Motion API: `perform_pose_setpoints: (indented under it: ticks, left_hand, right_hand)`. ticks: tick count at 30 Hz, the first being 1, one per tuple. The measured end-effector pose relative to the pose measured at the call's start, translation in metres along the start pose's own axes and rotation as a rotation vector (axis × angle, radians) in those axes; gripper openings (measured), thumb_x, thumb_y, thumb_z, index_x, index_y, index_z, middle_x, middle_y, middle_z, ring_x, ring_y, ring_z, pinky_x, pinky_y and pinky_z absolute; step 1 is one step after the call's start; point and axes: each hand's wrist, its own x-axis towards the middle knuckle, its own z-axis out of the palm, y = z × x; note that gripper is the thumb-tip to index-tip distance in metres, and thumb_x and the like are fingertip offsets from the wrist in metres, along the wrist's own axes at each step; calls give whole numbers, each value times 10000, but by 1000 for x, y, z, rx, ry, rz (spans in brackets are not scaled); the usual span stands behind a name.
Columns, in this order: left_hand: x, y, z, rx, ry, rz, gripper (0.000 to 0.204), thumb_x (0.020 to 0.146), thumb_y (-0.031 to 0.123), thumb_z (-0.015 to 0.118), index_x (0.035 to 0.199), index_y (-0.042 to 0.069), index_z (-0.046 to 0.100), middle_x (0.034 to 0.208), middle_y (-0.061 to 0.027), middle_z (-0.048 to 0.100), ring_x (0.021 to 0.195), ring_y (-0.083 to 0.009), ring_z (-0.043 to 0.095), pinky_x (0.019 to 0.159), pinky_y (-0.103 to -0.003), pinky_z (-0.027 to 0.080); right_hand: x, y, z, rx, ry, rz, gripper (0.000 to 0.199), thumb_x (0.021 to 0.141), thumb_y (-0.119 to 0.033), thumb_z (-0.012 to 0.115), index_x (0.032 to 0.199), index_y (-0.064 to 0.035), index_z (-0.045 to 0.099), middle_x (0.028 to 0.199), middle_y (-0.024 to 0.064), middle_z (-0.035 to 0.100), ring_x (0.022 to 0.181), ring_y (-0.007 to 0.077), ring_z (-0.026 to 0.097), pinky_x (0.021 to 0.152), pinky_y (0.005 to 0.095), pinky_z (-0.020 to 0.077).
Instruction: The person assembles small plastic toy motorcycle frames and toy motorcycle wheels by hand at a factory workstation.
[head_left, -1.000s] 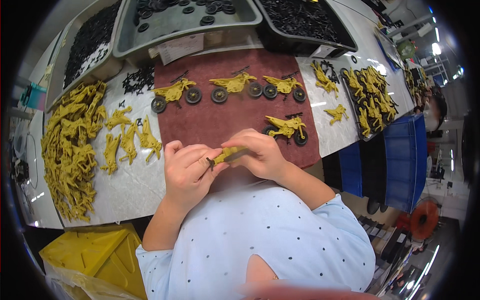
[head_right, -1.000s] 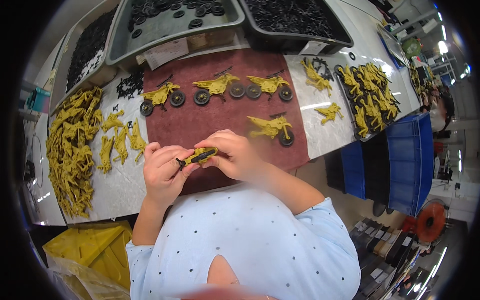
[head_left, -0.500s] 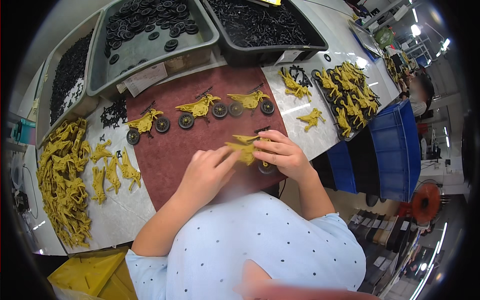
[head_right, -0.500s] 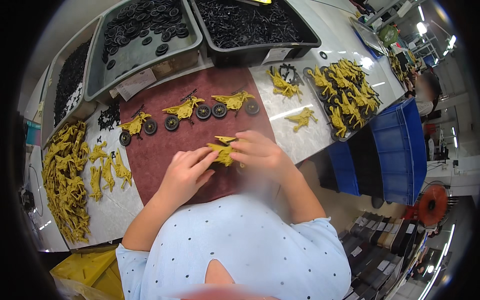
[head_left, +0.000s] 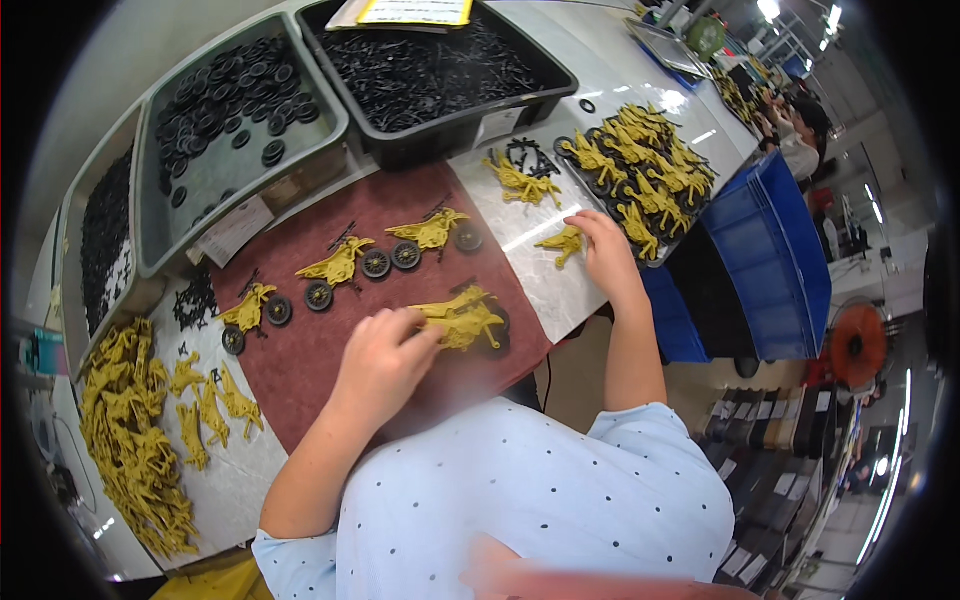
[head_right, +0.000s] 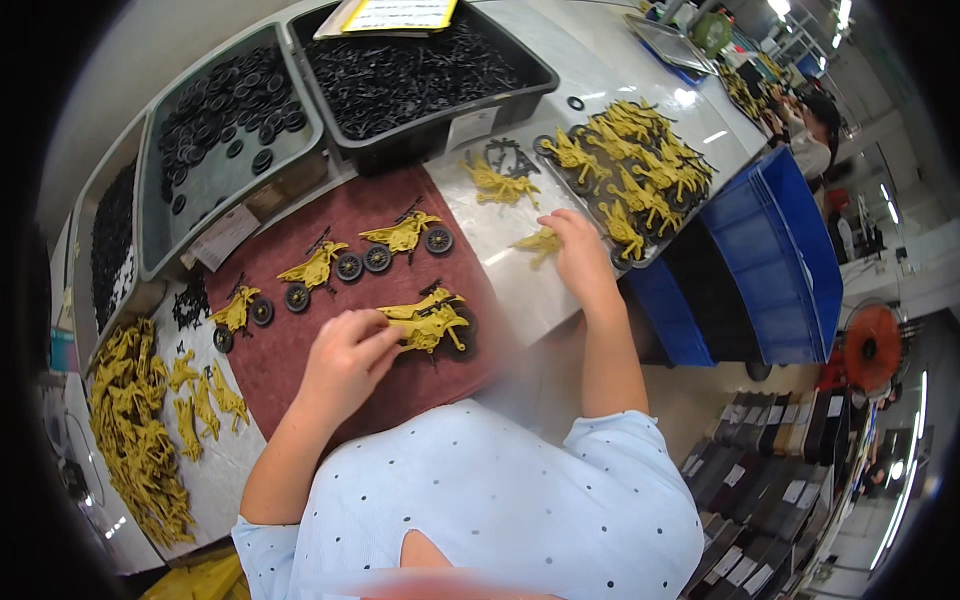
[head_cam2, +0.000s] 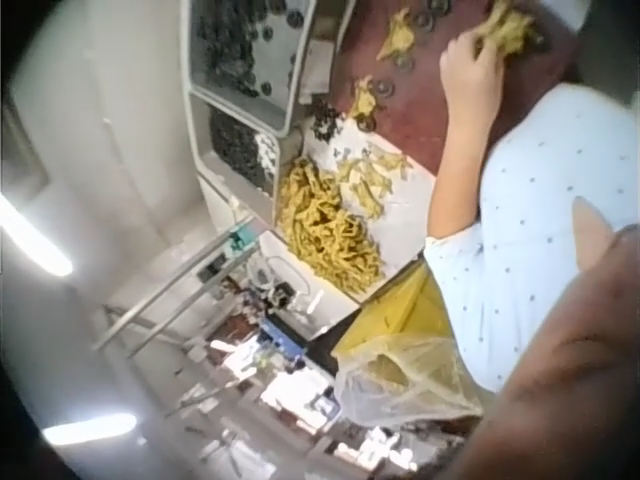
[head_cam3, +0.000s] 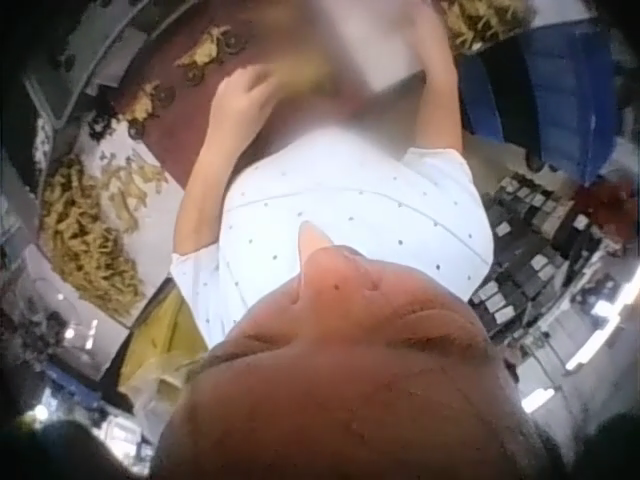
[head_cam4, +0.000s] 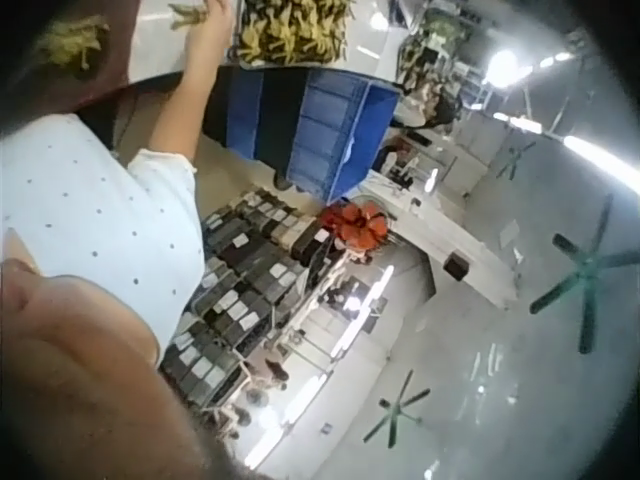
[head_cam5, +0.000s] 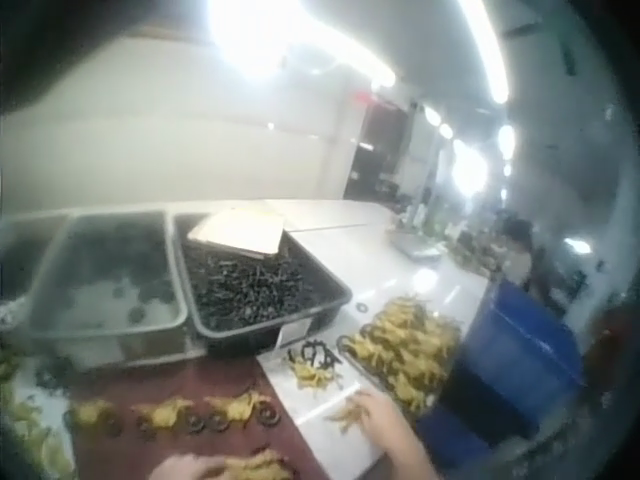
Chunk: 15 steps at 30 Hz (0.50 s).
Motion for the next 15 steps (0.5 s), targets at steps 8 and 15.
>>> perform_pose_setpoints:
  ticks: [8, 15]
  left_hand:
    - [35, -25, -12, 49, 15, -167, 160, 788, 47, 701, 947, 26, 712, 948, -91, 647, 850, -264, 625, 746, -356, 506]
    - [51, -34, -18, 56, 155, -199, 144, 787, 65, 699, 930, 55, 716, 899, -62, 646, 823, -249, 625, 719, -359, 512]
  right_hand:
    - [2, 27, -11, -84, -272, 54, 498, 806, 25, 659, 1283, -79, 562, 1241, 117, 551, 1067, 300, 550, 938, 352, 453]
    - [7, 34, -15, 6, -334, 209, 393, 739, -6, 656, 1130, 13, 616, 824, 44, 566, 720, 130, 546, 677, 271, 476]
